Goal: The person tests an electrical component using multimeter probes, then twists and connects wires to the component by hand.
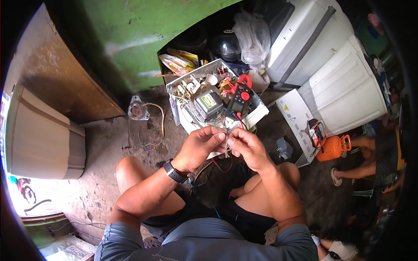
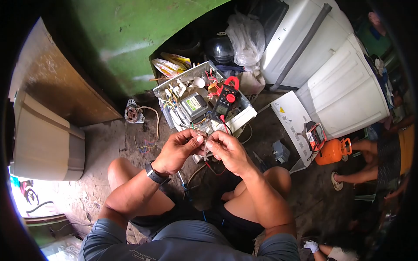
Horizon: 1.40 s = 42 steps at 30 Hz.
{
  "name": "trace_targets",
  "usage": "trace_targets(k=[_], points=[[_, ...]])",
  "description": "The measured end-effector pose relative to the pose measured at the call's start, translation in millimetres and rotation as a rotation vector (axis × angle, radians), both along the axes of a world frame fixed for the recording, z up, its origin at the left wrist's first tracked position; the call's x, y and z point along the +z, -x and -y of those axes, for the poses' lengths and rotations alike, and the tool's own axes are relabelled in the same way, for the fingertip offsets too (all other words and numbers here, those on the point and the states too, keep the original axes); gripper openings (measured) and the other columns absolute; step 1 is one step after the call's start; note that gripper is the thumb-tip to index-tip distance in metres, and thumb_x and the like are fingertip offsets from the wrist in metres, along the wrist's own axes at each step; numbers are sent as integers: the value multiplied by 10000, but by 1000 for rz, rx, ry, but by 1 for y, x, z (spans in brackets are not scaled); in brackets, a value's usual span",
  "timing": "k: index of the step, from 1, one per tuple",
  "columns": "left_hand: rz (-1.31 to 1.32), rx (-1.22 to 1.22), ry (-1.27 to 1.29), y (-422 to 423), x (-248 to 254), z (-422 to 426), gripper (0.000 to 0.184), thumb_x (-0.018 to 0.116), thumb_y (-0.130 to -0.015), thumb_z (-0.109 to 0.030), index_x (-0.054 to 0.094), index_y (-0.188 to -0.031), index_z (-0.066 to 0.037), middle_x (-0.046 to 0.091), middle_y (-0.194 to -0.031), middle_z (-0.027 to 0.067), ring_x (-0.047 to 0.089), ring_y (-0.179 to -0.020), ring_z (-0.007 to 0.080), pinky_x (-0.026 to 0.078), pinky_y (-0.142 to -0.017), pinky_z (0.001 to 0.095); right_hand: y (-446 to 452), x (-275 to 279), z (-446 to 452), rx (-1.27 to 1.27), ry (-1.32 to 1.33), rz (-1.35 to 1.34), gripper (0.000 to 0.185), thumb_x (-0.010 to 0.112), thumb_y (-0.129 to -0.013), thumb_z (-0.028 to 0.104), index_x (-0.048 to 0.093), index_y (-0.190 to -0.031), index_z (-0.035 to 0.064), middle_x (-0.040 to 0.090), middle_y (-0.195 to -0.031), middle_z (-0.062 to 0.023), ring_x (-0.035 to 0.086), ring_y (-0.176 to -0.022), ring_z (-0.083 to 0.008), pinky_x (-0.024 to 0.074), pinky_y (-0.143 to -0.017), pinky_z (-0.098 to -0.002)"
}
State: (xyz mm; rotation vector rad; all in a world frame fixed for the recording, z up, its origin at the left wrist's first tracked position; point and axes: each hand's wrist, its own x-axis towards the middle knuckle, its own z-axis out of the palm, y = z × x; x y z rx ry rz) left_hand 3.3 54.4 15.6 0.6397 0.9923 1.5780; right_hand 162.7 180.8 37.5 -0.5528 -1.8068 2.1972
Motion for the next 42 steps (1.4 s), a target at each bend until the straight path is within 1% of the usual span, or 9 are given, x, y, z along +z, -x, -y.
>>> trace_targets(k=[6,16,19,21,24,27,33,40,42], points=[[-55,-41,23,3,2,0,193,593,-1046,-200,629,-1097,-17,697,-984,55,683,-873,137,574,-796,294,0,2,-2,26,102,-33,155,605,-1030,201,590,-996,51,533,-817,47,439,-677,-26,384,-612,-193],[-41,-92,30,4,3,1,223,579,-1053,-242,612,-1095,-26,694,-988,64,689,-917,151,574,-821,302,-1,0,-5,32,130,-48,147,596,-1029,188,596,-1004,43,590,-865,16,438,-674,-30,387,-620,-195],[-41,-85,12,4,3,2,214,582,-1052,-237,608,-1095,-29,693,-999,63,689,-910,150,576,-820,303,-2,7,-4,38,55,-18,135,616,-1018,166,604,-1001,33,629,-899,-2,504,-725,-27,424,-654,-195],[-66,-77,22,5,0,1,209,585,-1051,-232,611,-1096,-30,691,-1004,58,689,-894,147,576,-815,301,-1,12,-1,33,-15,-16,108,636,-1003,129,613,-1002,24,650,-913,-5,576,-804,-33,472,-707,-202],[-58,-76,34,3,3,1,203,592,-1047,-226,616,-1094,-30,690,-999,54,689,-882,143,575,-811,297,-1,6,-1,20,-76,-5,91,645,-994,100,616,-1001,14,644,-903,2,613,-856,-47,504,-757,-217],[-66,-70,20,2,1,1,199,595,-1045,-221,620,-1093,-30,691,-988,53,688,-875,140,575,-806,293,-2,3,-2,10,-156,32,93,637,-997,99,618,-999,8,642,-910,-6,613,-837,-51,507,-755,-222],[-121,-55,29,2,3,1,190,599,-1042,-205,625,-1080,-21,692,-972,50,686,-867,130,577,-785,284,-2,9,0,-9,-85,25,77,631,-990,84,618,-983,8,637,-903,-7,602,-831,-47,495,-735,-219],[-176,-44,34,1,1,1,208,608,-1038,-210,629,-1091,-10,690,-962,45,679,-865,118,578,-781,278,-4,4,-4,12,-132,75,97,647,-985,103,612,-973,13,627,-893,9,582,-816,-28,482,-721,-207],[-199,-44,43,2,2,2,216,611,-1037,-213,631,-1093,-5,690,-965,44,677,-869,114,578,-781,274,-2,6,0,-8,-133,15,103,654,-983,111,612,-969,18,616,-877,21,560,-787,-16,464,-694,-200]])
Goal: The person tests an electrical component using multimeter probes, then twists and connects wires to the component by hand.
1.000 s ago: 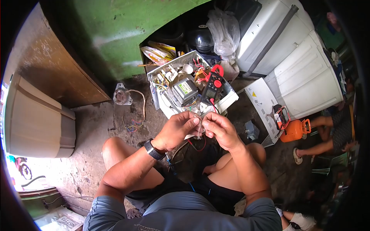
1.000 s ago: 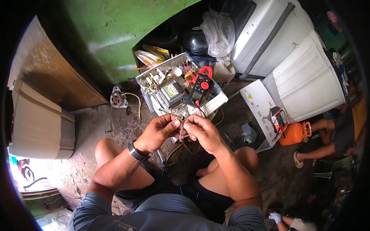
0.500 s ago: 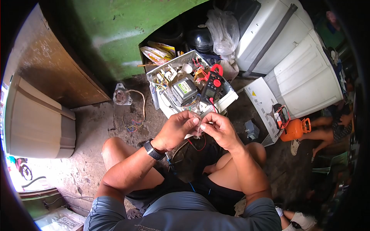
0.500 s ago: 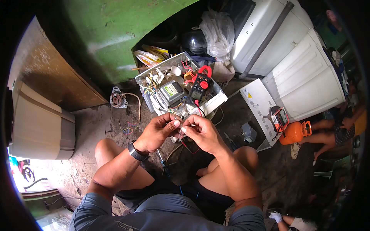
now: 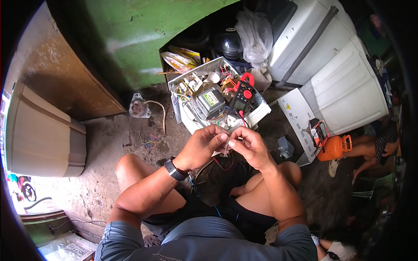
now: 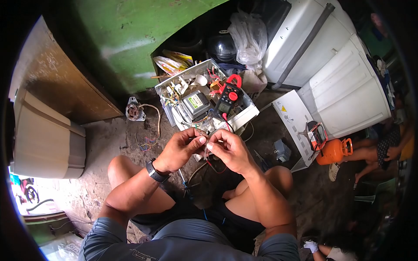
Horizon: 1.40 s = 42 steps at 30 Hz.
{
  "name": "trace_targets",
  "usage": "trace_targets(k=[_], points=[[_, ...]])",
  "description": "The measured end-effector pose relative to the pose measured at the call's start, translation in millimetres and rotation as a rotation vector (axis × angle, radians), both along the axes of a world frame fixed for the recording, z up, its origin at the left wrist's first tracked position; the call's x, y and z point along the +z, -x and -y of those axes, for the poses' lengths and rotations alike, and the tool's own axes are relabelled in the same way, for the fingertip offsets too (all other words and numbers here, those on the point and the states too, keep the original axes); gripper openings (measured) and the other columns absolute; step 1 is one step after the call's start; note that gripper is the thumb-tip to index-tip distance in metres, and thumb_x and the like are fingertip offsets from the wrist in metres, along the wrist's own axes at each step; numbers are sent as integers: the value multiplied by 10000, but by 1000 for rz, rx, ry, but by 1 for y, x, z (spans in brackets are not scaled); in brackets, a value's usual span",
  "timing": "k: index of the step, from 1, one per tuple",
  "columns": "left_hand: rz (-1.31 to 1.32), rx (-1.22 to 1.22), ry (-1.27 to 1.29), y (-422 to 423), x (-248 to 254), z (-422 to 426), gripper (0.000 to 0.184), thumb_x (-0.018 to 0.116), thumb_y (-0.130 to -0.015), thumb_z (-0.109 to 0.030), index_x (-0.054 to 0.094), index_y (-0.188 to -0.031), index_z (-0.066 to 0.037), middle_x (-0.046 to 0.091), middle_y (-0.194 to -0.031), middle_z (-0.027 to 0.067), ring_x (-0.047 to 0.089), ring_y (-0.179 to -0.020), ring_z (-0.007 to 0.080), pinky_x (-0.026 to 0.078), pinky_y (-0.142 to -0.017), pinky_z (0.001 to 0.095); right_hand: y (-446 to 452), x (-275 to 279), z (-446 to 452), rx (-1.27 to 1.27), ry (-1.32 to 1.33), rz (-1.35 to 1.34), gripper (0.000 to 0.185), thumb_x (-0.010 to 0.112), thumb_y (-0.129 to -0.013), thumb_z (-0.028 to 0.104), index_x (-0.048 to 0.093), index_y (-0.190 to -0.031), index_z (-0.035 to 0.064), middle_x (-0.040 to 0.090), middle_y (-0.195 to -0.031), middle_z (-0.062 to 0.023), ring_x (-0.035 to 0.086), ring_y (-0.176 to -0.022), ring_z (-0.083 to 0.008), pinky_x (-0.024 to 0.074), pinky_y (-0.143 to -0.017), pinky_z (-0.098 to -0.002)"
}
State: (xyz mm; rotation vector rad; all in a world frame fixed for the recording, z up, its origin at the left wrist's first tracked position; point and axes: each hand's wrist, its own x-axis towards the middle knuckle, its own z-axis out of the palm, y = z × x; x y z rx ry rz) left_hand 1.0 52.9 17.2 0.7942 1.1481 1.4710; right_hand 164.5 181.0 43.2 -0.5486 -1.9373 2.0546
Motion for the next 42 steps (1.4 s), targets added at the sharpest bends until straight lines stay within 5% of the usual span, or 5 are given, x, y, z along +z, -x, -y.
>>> trace_targets(k=[12,16,28,34,42], points=[[53,-42,-37,5,-4,0,241,606,-1038,-198,609,-1173,2,688,-1009,53,677,-917,129,582,-827,303,-1,-8,-4,-34,-88,40,98,625,-974,129,590,-945,41,508,-780,62,395,-666,2,329,-586,-193],[271,34,-55,-3,21,3,292,629,-1025,-186,593,-1256,-11,686,-1030,40,667,-933,131,567,-850,311,-1,2,-1,-33,-135,49,111,635,-980,125,595,-925,37,547,-811,59,450,-697,-11,381,-610,-213],[-78,-60,-97,6,-3,3,277,619,-1025,-135,589,-1278,-27,664,-1050,31,629,-947,123,532,-867,308,-2,1,-3,-15,-156,0,146,609,-987,175,580,-915,52,497,-768,64,402,-682,-22,340,-603,-219],[155,-91,-129,6,7,5,272,554,-1047,-129,551,-1295,-18,634,-1156,63,655,-1000,170,544,-927,350,-1,8,0,14,-172,14,130,596,-981,165,575,-913,56,488,-766,70,384,-675,-21,324,-599,-220],[110,-26,-96,-1,6,2,204,588,-1044,-188,540,-1186,-49,631,-989,40,677,-910,165,574,-772,321,0,16,3,-14,-331,19,129,616,-970,142,570,-905,41,513,-737,27,432,-658,-51,371,-588,-256]])
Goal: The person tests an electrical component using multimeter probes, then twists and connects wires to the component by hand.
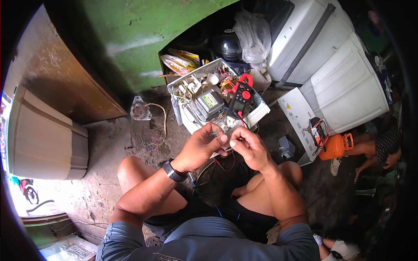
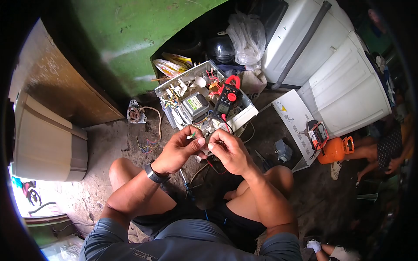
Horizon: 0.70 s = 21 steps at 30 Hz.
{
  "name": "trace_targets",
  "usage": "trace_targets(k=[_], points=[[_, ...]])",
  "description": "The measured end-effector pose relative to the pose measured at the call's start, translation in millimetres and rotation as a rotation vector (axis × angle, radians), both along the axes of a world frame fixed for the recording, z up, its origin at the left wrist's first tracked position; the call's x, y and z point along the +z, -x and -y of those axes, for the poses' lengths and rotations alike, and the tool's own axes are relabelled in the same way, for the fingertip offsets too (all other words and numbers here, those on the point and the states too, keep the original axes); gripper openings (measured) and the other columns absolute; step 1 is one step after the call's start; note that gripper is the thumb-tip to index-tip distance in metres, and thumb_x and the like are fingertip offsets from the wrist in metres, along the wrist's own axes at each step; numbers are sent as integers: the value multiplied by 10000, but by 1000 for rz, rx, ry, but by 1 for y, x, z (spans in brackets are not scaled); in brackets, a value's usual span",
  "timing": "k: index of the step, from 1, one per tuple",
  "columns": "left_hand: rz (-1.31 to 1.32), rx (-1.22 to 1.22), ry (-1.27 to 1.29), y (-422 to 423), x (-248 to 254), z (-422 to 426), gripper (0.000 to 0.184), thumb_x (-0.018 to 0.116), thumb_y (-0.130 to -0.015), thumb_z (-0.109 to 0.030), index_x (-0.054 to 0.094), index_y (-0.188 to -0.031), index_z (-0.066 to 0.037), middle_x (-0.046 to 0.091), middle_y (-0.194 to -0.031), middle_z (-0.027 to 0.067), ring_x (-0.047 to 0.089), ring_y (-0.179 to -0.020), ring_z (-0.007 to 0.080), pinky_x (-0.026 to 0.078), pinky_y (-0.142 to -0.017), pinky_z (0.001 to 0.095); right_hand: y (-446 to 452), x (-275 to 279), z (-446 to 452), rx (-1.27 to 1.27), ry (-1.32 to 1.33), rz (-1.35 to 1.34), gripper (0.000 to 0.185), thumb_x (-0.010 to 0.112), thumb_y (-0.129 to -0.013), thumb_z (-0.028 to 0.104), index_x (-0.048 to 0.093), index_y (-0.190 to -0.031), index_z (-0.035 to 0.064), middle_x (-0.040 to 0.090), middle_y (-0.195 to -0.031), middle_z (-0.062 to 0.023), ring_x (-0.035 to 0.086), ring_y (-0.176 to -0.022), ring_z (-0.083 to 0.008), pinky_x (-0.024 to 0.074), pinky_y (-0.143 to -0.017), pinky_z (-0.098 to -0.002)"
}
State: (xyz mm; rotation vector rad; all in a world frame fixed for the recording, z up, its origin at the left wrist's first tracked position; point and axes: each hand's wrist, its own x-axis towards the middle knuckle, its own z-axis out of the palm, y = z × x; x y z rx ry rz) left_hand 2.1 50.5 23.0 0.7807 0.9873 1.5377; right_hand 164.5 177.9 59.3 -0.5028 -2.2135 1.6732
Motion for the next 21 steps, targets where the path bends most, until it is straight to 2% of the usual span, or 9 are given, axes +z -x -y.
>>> trace_targets(k=[1,3,10,12,16,19,21], points=[[0,0,0,1,-2,0,204,588,-1044,-188,540,-1186,-49,631,-989,40,677,-910,165,574,-772,321,0,1,0,0,0,0,129,616,-970,142,570,-905,41,513,-737,27,432,-658,-51,371,-588,-256],[-1,5,1,3,-4,-1,200,591,-1043,-174,546,-1194,-51,636,-968,36,676,-867,145,557,-697,285,0,1,0,1,-104,-29,125,619,-966,131,564,-905,36,521,-733,7,457,-660,-66,395,-598,-262],[29,-22,36,9,5,4,190,553,-1050,-146,559,-1219,-58,641,-954,36,666,-849,136,501,-674,261,-2,-1,-2,-13,-67,-21,123,603,-972,120,550,-900,35,515,-734,4,463,-674,-70,401,-609,-264],[190,-43,-5,10,3,3,163,544,-1050,-144,556,-1193,-67,634,-939,29,649,-811,132,468,-655,254,-3,-6,-4,-30,-35,-35,116,597,-973,112,545,-901,37,511,-737,3,462,-679,-71,401,-611,-266],[329,-42,41,4,10,5,144,584,-1033,-143,550,-1158,-82,604,-897,14,611,-764,111,426,-599,241,-3,-2,-2,-22,-32,-8,108,593,-971,104,542,-906,36,509,-740,0,461,-676,-77,404,-611,-273],[238,-8,47,1,8,5,146,613,-1028,-162,541,-1133,-92,555,-844,-12,557,-695,77,385,-555,222,-1,-1,1,-14,-84,-16,100,585,-973,97,541,-909,35,517,-743,-13,469,-665,-91,411,-612,-281],[-46,35,4,0,1,2,174,618,-1034,-191,548,-1152,-86,523,-818,-32,507,-639,50,352,-528,202,-1,-3,1,-12,-124,-52,97,581,-975,95,541,-910,34,524,-746,-29,482,-657,-106,417,-614,-289]])
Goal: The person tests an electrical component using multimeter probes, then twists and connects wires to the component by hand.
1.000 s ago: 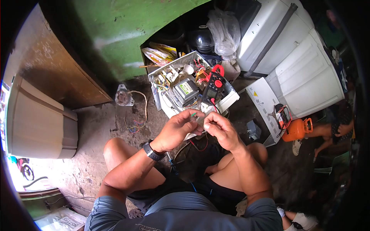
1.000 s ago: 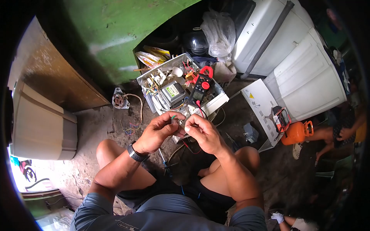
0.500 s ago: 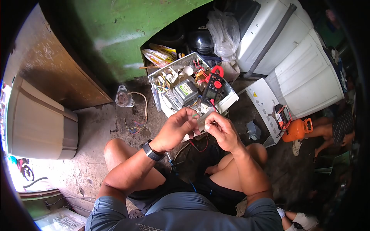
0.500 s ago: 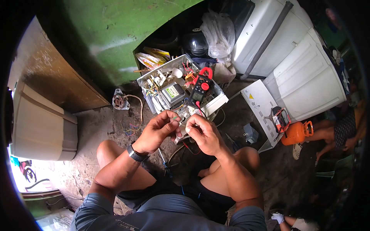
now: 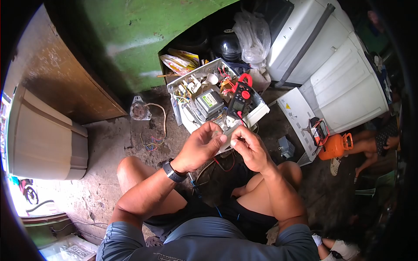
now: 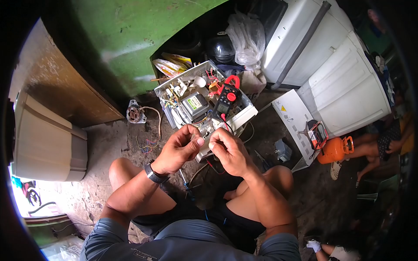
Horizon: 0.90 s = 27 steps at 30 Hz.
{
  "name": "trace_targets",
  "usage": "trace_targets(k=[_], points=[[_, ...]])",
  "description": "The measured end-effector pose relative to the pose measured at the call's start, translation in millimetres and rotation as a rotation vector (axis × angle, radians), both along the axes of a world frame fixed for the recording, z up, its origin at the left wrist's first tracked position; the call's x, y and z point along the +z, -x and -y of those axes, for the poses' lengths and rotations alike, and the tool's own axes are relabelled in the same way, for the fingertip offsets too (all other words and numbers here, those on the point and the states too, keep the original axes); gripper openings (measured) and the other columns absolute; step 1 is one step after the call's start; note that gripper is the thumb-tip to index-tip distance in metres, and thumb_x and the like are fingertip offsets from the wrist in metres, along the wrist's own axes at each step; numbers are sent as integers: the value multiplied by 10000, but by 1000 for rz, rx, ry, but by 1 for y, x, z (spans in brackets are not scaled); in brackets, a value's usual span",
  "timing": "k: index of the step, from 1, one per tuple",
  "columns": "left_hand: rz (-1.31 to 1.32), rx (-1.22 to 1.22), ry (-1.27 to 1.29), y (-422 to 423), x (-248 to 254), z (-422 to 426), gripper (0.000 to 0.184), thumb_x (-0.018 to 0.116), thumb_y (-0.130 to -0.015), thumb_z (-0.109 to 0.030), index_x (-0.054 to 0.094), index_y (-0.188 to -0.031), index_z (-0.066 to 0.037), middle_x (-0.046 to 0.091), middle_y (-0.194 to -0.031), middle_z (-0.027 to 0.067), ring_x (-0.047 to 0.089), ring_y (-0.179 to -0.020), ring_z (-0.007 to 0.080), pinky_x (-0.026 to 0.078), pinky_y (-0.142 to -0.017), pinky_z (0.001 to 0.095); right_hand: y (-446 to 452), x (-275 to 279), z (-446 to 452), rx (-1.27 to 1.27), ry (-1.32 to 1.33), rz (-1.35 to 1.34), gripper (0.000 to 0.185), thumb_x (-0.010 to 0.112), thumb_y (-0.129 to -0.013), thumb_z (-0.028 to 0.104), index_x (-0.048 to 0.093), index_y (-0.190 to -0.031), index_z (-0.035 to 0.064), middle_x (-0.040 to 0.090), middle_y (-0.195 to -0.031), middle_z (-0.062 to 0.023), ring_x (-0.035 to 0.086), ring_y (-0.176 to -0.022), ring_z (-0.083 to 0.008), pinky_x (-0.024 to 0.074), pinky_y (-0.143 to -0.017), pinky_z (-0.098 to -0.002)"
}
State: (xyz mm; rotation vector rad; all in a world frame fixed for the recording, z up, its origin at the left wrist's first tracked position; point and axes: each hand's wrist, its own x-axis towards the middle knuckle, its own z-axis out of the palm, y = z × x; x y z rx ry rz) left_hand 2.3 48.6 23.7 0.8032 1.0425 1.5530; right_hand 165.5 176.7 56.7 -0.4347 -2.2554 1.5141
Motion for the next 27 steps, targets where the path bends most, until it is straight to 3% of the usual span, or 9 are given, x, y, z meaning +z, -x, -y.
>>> trace_targets(k=[4,9,10,12,16,18,22,25,27], points=[[-79,26,60,2,9,1,176,574,-1058,-209,552,-1170,-75,518,-811,-38,502,-616,45,359,-536,191,-1,2,-1,-29,-40,2,96,580,-974,91,540,-908,34,529,-752,-39,496,-656,-114,425,-617,-296],[-479,172,-94,4,-7,-6,190,519,-1081,-225,556,-1176,-65,533,-841,-34,553,-716,47,400,-563,197,0,2,-1,-35,-128,-37,77,577,-949,60,535,-897,23,544,-767,-68,528,-676,-159,442,-636,-315],[-478,172,-94,3,-4,-4,190,519,-1081,-225,556,-1176,-65,533,-841,-34,553,-716,47,400,-563,197,0,1,-1,-36,-128,-37,77,577,-949,60,535,-897,23,544,-767,-68,528,-676,-159,442,-636,-315],[-196,72,42,2,6,0,178,543,-1070,-208,566,-1159,-56,559,-868,-26,549,-749,48,412,-592,200,0,-1,-1,-42,-147,-46,67,576,-936,53,536,-894,19,559,-781,-94,551,-684,-213,451,-647,-335],[-80,27,44,6,10,3,172,610,-1036,-179,584,-1143,-47,585,-891,-13,537,-747,48,419,-618,202,0,0,-1,-51,-182,-62,64,575,-935,54,537,-898,18,569,-790,-110,565,-688,-251,458,-654,-352],[-463,75,-20,5,12,2,176,663,-1004,-159,608,-1123,-41,591,-876,-12,534,-751,49,434,-641,210,0,2,-1,-54,-197,-52,63,577,-934,56,538,-904,18,572,-792,-117,570,-692,-265,460,-657,-359],[-673,220,-119,5,1,-2,180,683,-994,-167,625,-1106,-38,608,-881,-12,538,-765,46,447,-651,213,1,1,-1,-45,-179,-48,77,584,-942,71,535,-909,21,569,-790,-117,576,-700,-255,463,-663,-360],[-541,249,-73,6,-1,-3,169,666,-1006,-177,631,-1086,-33,638,-887,4,549,-763,50,460,-661,219,1,-2,-1,-46,-190,-58,78,572,-966,75,528,-927,25,554,-778,-72,544,-667,-195,436,-629,-333],[-333,245,-19,2,0,-3,177,648,-1018,-200,632,-1082,-36,655,-869,11,545,-718,47,450,-628,214,2,-6,-1,13,132,-16,129,555,-1027,142,528,-945,45,493,-758,-3,478,-636,-112,390,-587,-280]])
